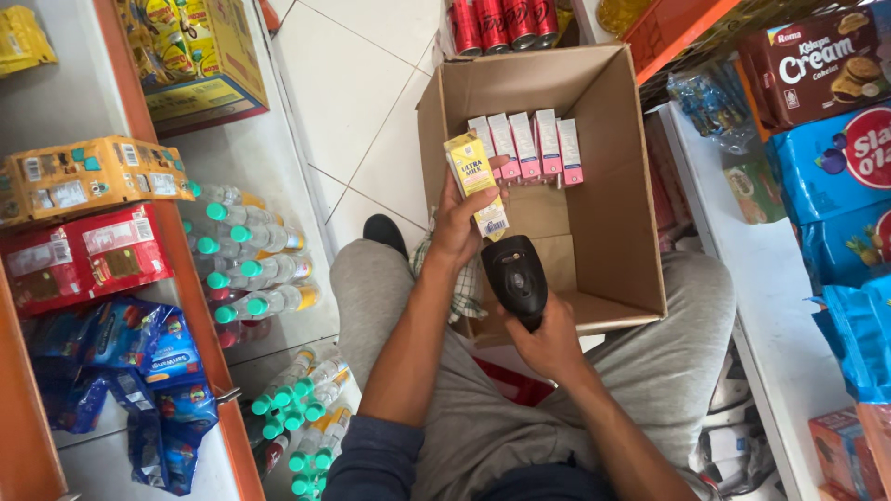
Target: The person wipes milk cartons from a box with a cloth, scans their barcodes with a handheld scanner, and places them onto store shelves by hand.
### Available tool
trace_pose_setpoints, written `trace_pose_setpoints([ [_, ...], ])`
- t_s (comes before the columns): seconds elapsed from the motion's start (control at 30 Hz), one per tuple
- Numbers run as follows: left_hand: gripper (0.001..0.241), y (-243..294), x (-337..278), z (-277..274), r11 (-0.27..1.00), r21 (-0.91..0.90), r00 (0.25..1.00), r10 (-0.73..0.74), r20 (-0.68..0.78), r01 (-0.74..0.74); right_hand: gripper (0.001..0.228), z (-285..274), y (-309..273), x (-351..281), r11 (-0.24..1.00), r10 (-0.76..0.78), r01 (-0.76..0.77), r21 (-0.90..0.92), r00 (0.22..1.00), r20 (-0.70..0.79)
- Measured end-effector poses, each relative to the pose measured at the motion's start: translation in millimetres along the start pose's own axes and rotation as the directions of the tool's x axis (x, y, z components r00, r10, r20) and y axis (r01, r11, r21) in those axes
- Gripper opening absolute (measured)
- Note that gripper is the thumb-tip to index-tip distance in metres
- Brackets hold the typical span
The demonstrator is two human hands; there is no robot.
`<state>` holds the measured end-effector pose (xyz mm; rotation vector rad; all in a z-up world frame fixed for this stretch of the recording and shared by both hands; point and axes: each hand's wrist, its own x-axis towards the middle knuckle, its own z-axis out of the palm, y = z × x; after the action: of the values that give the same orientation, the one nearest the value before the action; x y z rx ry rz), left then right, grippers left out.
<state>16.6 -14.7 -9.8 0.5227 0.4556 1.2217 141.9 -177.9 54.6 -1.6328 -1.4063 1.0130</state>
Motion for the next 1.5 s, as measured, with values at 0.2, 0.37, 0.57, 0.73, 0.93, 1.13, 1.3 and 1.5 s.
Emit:
trace_pose_setpoints([
  [0.2, 0.082, -1.1, 0.2, -2.8, 1.000, 0.007, 1.000, -0.003, 0.011, 0.002, 0.018, -0.6, 10.6, -1.2, 1.000, 0.019, -0.019, 0.008, 1.000, 0.015],
  [0.37, 0.072, -13.5, -2.4, -16.4, 1.000, -0.003, 1.000, -0.010, 0.003, 0.010, 0.019, -1.4, 22.6, -3.6, 0.995, 0.095, -0.098, -0.021, 0.989, -0.115],
  [0.57, 0.046, 15.5, -33.5, -15.8, 0.996, 0.084, 1.000, -0.029, 0.012, 0.027, 0.021, -11.4, -5.4, 12.2, 0.964, 0.024, 0.011, 0.266, 0.992, -0.125],
  [0.73, 0.072, 82.4, -87.7, 17.6, 0.928, 0.330, 0.985, 0.150, 0.088, -0.170, 0.032, 0.4, -64.5, 26.0, 0.959, 0.068, -0.064, 0.275, 0.998, -0.004],
  [0.93, 0.067, 176.0, -150.6, 51.9, 0.683, 0.557, 0.873, 0.452, 0.185, -0.472, 0.057, 34.9, -148.6, 18.0, 0.856, -0.345, 0.270, 0.441, 0.933, 0.099],
  [1.13, 0.058, 273.8, -217.6, 97.8, 0.087, 0.896, 0.678, 0.686, 0.263, -0.435, 0.055, 79.4, -226.4, 9.3, 0.773, -0.506, 0.356, 0.525, 0.845, 0.173],
  [1.3, 0.046, 352.6, -290.3, 152.2, -0.586, 0.807, 0.488, 0.725, 0.487, 0.066, 0.047, 116.2, -302.1, 6.6, 0.713, -0.555, 0.344, 0.611, 0.810, 0.191],
  [1.5, 0.039, 397.5, -332.6, 173.1, -0.635, 0.640, 0.410, 0.771, 0.487, 0.433, 0.035, 153.2, -388.6, 10.6, 0.571, -0.673, 0.303, 0.763, 0.705, 0.223],
])
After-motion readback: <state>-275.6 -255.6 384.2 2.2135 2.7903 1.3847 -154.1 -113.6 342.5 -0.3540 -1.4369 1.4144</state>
